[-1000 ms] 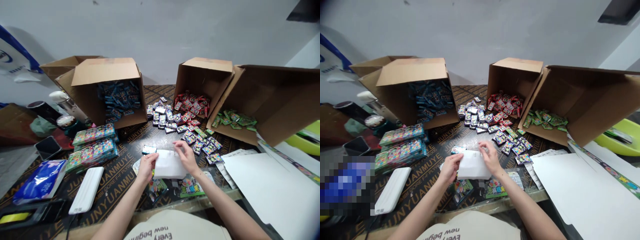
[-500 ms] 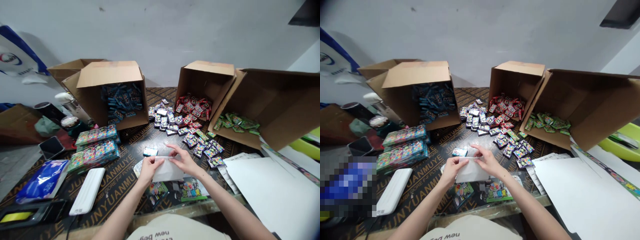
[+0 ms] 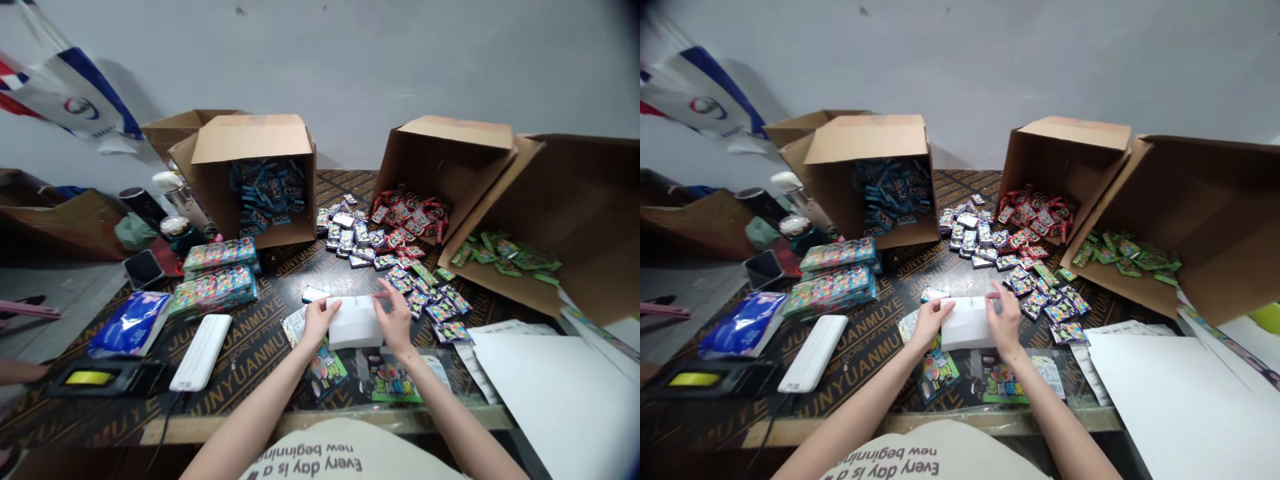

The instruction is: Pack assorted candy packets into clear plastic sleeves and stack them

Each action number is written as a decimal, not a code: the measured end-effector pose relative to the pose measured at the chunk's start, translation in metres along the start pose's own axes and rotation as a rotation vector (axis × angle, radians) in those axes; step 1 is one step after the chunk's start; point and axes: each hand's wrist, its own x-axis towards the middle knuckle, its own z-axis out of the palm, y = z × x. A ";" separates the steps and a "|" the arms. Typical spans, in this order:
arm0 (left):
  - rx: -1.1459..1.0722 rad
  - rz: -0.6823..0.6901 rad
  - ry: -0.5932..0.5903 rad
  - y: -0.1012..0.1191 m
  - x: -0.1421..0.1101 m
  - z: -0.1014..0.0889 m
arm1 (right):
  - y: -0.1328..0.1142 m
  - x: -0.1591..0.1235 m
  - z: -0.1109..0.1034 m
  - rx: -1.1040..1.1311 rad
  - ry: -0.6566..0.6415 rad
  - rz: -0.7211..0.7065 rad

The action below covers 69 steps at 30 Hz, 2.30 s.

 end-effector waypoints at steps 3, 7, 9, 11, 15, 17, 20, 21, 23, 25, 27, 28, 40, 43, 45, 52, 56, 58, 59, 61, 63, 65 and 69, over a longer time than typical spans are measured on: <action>0.405 0.158 0.111 -0.002 0.012 -0.034 | 0.014 0.002 -0.014 0.008 0.009 0.131; 0.798 0.182 0.071 -0.012 0.008 -0.081 | 0.027 -0.005 -0.025 0.058 -0.047 0.222; 0.793 0.168 0.035 -0.018 0.000 -0.088 | 0.027 -0.009 -0.023 0.109 -0.082 0.273; 0.774 0.181 0.008 -0.022 -0.009 -0.086 | 0.021 -0.009 -0.018 0.182 -0.113 0.304; 0.673 0.217 -0.044 -0.011 -0.021 -0.078 | -0.003 0.004 -0.011 0.347 -0.140 0.316; 0.600 0.257 -0.074 0.006 -0.024 -0.077 | -0.019 0.014 -0.012 0.443 -0.161 0.336; 0.440 0.357 -0.144 0.033 -0.033 -0.073 | -0.045 0.030 -0.018 0.600 -0.218 0.371; 0.403 0.381 -0.168 0.040 -0.038 -0.070 | -0.054 0.034 -0.020 0.647 -0.244 0.381; 0.382 0.409 -0.209 0.050 -0.047 -0.064 | -0.070 0.038 -0.021 0.721 -0.315 0.398; 0.383 0.438 -0.232 0.054 -0.057 -0.057 | -0.081 0.039 -0.020 0.748 -0.407 0.402; 0.353 0.459 -0.255 0.054 -0.063 -0.052 | -0.087 0.038 -0.016 0.733 -0.494 0.384; 0.336 0.459 -0.271 0.054 -0.064 -0.051 | -0.089 0.037 -0.013 0.718 -0.532 0.373; 0.341 0.409 -0.216 0.055 -0.062 -0.044 | -0.086 0.029 0.002 0.714 -0.774 0.372; 0.370 0.447 -0.141 0.052 -0.063 -0.039 | -0.083 0.025 0.005 0.661 -0.755 0.333; 0.384 0.463 -0.089 0.051 -0.063 -0.035 | -0.081 0.022 0.006 0.618 -0.710 0.324; 0.408 0.389 -0.164 0.065 -0.059 -0.029 | -0.075 0.014 0.012 0.815 -0.609 0.661; 0.386 0.328 -0.223 0.067 -0.054 -0.036 | -0.070 0.006 0.018 0.876 -0.507 0.830; 0.403 0.325 -0.231 0.065 -0.053 -0.038 | -0.069 0.001 0.020 0.907 -0.489 0.885; 0.416 0.330 -0.236 0.065 -0.052 -0.038 | -0.069 -0.002 0.021 0.924 -0.483 0.895; 0.427 0.353 -0.250 0.066 -0.050 -0.036 | -0.068 -0.006 0.025 0.950 -0.475 0.882; 0.421 0.365 -0.275 0.069 -0.047 -0.036 | -0.064 -0.009 0.029 0.965 -0.469 0.863; 0.401 0.327 -0.314 0.073 -0.040 -0.041 | -0.057 -0.012 0.029 0.934 -0.448 0.834; 0.202 0.158 -0.089 0.078 -0.023 -0.074 | -0.037 -0.020 0.018 0.689 -0.360 0.675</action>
